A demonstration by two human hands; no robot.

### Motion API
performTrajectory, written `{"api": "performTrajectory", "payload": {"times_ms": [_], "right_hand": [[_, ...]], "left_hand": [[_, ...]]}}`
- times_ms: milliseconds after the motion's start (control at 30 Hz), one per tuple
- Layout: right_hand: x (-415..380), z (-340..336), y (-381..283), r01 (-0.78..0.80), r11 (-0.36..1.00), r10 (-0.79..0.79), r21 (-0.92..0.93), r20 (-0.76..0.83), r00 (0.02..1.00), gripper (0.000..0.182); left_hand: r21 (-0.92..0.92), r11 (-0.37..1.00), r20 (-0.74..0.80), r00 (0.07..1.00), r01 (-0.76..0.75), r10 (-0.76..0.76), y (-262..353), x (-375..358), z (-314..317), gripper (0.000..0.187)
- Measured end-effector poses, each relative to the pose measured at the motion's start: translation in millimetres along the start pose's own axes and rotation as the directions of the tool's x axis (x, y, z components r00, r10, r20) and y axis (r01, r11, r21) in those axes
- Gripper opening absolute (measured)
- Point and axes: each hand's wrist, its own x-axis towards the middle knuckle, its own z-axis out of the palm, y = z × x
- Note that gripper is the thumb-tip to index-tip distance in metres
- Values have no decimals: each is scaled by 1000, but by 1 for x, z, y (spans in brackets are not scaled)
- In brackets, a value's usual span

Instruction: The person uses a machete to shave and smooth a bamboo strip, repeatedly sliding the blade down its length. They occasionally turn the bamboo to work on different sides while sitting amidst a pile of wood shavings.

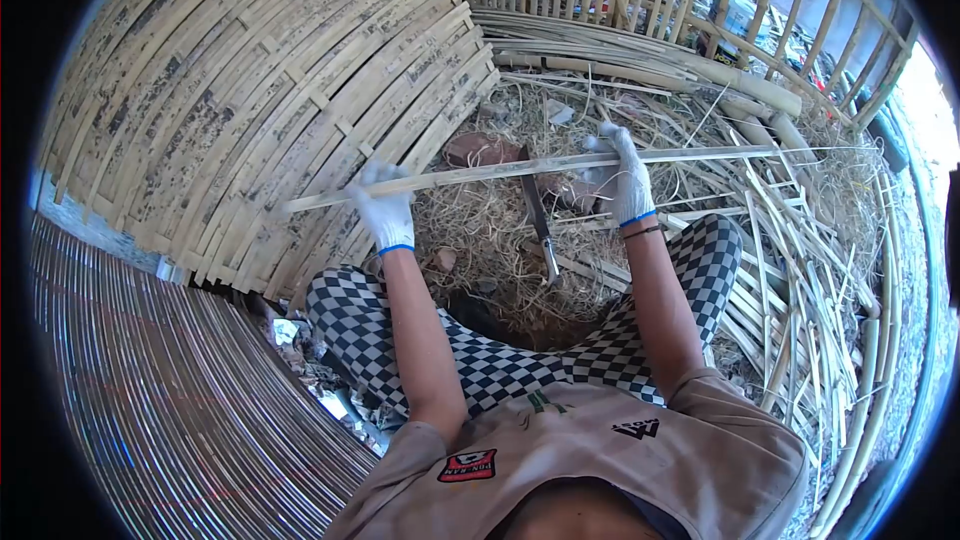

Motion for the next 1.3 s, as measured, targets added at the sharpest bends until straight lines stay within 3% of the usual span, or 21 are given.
{"api": "performTrajectory", "payload": {"times_ms": [33, 67, 100, 200, 267, 300, 333, 400, 467, 533, 567, 667, 700, 800, 900, 1000, 1100, 1200, 1233, 1300], "right_hand": [[3, -10, -6, 53, 997, -52, -63, 27, 998, 36], [4, -17, -13, 103, 987, -96, -124, 58, 994, 37], [7, -21, -15, 120, 981, -114, -153, 43, 992, 39], [11, -22, -18, 162, 961, -155, -222, 47, 987, 44], [10, -20, -18, 180, 952, -162, -247, 91, 983, 45], [9, -18, -18, 181, 954, -159, -238, 106, 982, 45], [8, -16, -19, 179, 957, -155, -228, 120, 981, 45], [4, -12, -21, 165, 965, -141, -206, 124, 982, 44], [1, -9, -22, 139, 973, -120, -185, 111, 987, 42], [0, -12, -22, 95, 981, -78, -168, 103, 992, 37], [-1, -12, -22, 88, 982, -70, -165, 111, 991, 36], [-2, -17, -20, 116, 979, -82, -166, 201, 976, 35], [-2, -18, -20, 134, 977, -91, -165, 242, 966, 36], [-5, -18, -17, 137, 979, -92, -153, 272, 958, 39], [-10, -15, -14, 137, 981, -91, -138, 295, 951, 41], [-16, -12, -16, 107, 979, -44, -174, 330, 943, 44], [-22, -4, -13, 104, 980, -53, -168, 285, 957, 42], [-18, 7, 0, 28, 996, -48, 79, 264, 963, 41], [-18, 9, 4, 18, 999, -8, -41, 236, 972, 42], [-24, 7, 20, -12, 963, 58, -268, 166, 984, 43]], "left_hand": [[330, 924, -33, 981, 191, -191, -5, -3, -4, 62], [610, 709, -127, 927, 353, -352, -8, -11, -7, 61], [795, 388, -270, 844, 467, -463, -11, -21, -10, 61], [963, -182, -266, 795, 197, -546, -8, -46, 43, 60], [991, 5, 125, 913, -134, -389, -6, -63, 72, 41], [949, 53, 314, 915, -311, -252, -9, -65, 80, 36], [873, 72, 487, 867, -482, -104, -13, -67, 87, 34], [699, 12, 715, 699, -715, -20, -15, -81, 112, 43], [591, -110, 799, 599, -799, -63, -31, -85, 113, 55], [556, -123, 802, 569, -822, -182, -45, -87, 103, 52], [537, -213, 760, 578, -816, -297, -46, -92, 105, 43], [761, -142, 501, 713, -633, -491, -44, -100, 111, 38], [752, -95, 530, 685, -652, -500, -45, -97, 106, 34], [825, -51, 424, 676, -563, -603, -39, -99, 108, 34], [817, -8, 458, 657, -577, -599, -39, -97, 104, 36], [938, 16, 242, 619, -348, -747, -38, -101, 106, 36], [947, -5, 188, 566, -322, -802, -34, -101, 110, 32], [856, 36, 461, 729, -516, -506, -33, -103, 117, 28], [767, 66, 631, 731, -638, -261, -42, -99, 111, 25], [747, 74, 663, 748, -660, -30, -32, -87, 129, 24]]}}
